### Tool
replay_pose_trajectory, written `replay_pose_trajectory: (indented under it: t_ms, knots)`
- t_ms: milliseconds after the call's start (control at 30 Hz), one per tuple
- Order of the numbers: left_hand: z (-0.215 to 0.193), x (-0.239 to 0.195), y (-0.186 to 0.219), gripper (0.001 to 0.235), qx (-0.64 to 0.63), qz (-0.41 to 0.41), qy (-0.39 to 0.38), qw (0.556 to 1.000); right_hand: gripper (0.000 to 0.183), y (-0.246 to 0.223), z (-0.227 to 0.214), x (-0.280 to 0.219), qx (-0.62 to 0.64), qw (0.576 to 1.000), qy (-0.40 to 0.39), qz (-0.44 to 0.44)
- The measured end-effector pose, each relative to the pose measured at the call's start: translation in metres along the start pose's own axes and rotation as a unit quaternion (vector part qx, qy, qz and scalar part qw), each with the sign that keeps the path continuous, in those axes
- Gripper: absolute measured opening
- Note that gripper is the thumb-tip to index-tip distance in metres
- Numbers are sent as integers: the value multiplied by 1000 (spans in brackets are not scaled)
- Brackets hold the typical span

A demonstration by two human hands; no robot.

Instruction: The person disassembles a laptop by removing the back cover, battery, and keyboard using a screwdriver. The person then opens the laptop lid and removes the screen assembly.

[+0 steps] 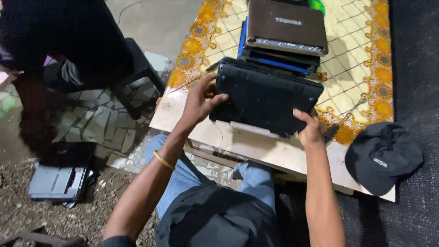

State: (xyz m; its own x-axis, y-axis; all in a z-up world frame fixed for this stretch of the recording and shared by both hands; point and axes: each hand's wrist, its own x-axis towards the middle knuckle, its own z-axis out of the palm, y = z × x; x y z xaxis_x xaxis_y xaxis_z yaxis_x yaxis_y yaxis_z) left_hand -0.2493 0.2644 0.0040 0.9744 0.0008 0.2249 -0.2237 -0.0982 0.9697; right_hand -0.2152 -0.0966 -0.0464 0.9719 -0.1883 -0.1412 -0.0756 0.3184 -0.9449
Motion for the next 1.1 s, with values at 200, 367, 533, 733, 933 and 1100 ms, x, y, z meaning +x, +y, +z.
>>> replay_pose_trajectory:
  t_ms: [200, 367, 533, 733, 933, 1100]
  knots:
    - [1, -11, -6, 68, -1, 66, 37, 997, 52, 21, -1, 33, -129, 990, -28, -46]
    - [12, -15, -28, 69, 2, 81, 61, 995, 69, 69, -50, 57, -255, 966, 38, -34]
    - [8, -24, -31, 72, 18, 121, 57, 991, 92, 84, -53, 30, -30, 996, 40, -72]
    - [9, -73, -22, 71, 71, 87, 84, 990, 83, 20, 14, -78, -23, 981, -70, -181]
    - [34, -119, -11, 74, 1, 50, 107, 993, 106, 29, -4, -128, 43, 986, -86, -136]
    - [41, -134, -9, 77, 25, 44, 77, 996, 108, 35, -9, -150, 100, 987, -105, -73]
